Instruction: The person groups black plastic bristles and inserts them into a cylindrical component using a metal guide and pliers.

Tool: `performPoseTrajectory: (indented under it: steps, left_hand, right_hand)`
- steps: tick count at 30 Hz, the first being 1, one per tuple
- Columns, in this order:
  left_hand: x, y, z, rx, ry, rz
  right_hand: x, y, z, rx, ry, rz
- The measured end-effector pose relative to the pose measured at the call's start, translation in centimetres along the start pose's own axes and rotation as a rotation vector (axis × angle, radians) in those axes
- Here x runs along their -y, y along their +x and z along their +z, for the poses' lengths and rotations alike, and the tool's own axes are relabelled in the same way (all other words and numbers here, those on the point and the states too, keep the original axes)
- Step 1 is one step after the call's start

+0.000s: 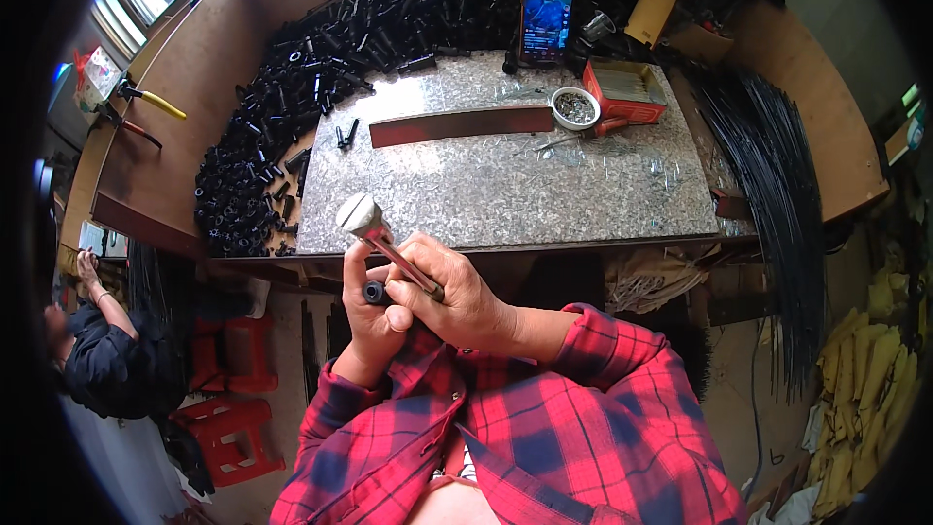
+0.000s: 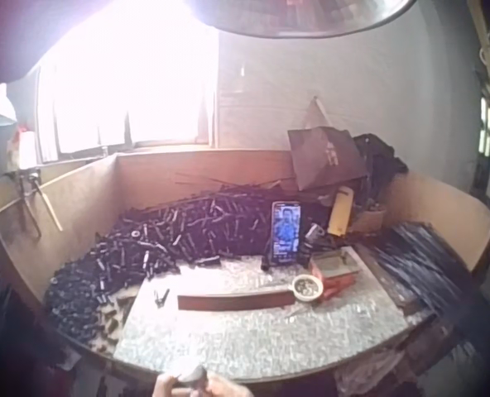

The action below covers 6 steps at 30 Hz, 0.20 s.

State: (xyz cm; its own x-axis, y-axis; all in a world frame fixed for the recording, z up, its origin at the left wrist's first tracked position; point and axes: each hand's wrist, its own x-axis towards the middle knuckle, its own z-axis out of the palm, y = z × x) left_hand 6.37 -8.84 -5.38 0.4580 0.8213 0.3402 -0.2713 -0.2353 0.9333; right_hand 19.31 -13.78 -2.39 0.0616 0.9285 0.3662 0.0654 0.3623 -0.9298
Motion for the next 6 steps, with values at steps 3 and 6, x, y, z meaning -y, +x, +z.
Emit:
performPoseTrajectory:
  steps: [3, 6]
  left_hand:
    - [0.27, -0.07, -0.16, 0.002, 0.011, 0.006]
    - [0.39, 0.04, -0.24, 0.004, 0.014, 0.034]
  right_hand:
    - [-0.17, -0.11, 0.01, -0.009, 0.059, 0.034]
    - [-0.34, 0.04, -0.09, 0.028, 0.038, -0.001]
